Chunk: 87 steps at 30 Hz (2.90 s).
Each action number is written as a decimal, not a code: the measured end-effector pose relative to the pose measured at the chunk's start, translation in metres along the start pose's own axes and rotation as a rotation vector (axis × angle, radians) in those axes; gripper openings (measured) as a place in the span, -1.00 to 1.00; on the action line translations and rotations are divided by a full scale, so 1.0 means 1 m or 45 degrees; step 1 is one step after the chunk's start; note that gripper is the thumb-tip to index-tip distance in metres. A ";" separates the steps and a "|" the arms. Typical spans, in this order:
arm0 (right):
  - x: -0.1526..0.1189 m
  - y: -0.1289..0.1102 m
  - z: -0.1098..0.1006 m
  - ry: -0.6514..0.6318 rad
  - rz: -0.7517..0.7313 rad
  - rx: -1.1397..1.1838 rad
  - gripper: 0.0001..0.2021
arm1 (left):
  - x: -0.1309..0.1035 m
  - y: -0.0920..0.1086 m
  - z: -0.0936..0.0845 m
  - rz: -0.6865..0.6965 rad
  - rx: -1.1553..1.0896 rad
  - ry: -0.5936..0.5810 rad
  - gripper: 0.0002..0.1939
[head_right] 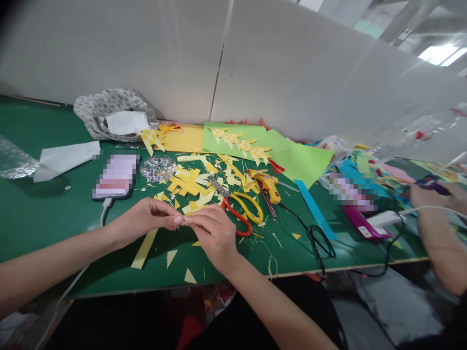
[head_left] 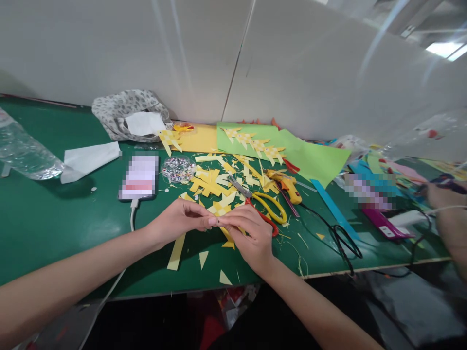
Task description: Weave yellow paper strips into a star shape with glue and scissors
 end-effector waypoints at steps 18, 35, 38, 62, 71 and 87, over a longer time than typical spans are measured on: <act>-0.001 0.002 0.000 -0.021 0.007 -0.010 -0.81 | 0.000 0.000 -0.001 0.036 0.090 0.004 -0.83; -0.002 0.002 0.001 -0.002 0.003 -0.019 -0.81 | -0.002 -0.003 0.003 0.097 0.082 0.052 -0.80; -0.001 0.001 0.001 0.003 0.000 -0.025 -0.82 | -0.002 -0.003 0.003 0.102 0.074 0.058 -0.80; 0.000 -0.003 -0.002 0.040 -0.054 -0.008 -0.78 | -0.002 0.002 0.002 0.106 0.027 0.074 -0.87; -0.001 -0.002 -0.001 0.024 -0.060 0.001 -0.77 | -0.002 0.002 0.001 0.035 -0.033 0.030 -0.93; -0.002 -0.002 -0.001 0.017 -0.032 0.010 -0.76 | -0.001 -0.007 0.000 0.030 -0.071 -0.004 -0.85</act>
Point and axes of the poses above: each hand's wrist, its own x-axis towards the middle knuckle, its own z-axis out of the palm, y = z × x, the point moved 3 cm from there along x, towards the middle knuckle, and after that the axes turned 8 degrees about z, right-handed, at the moved point
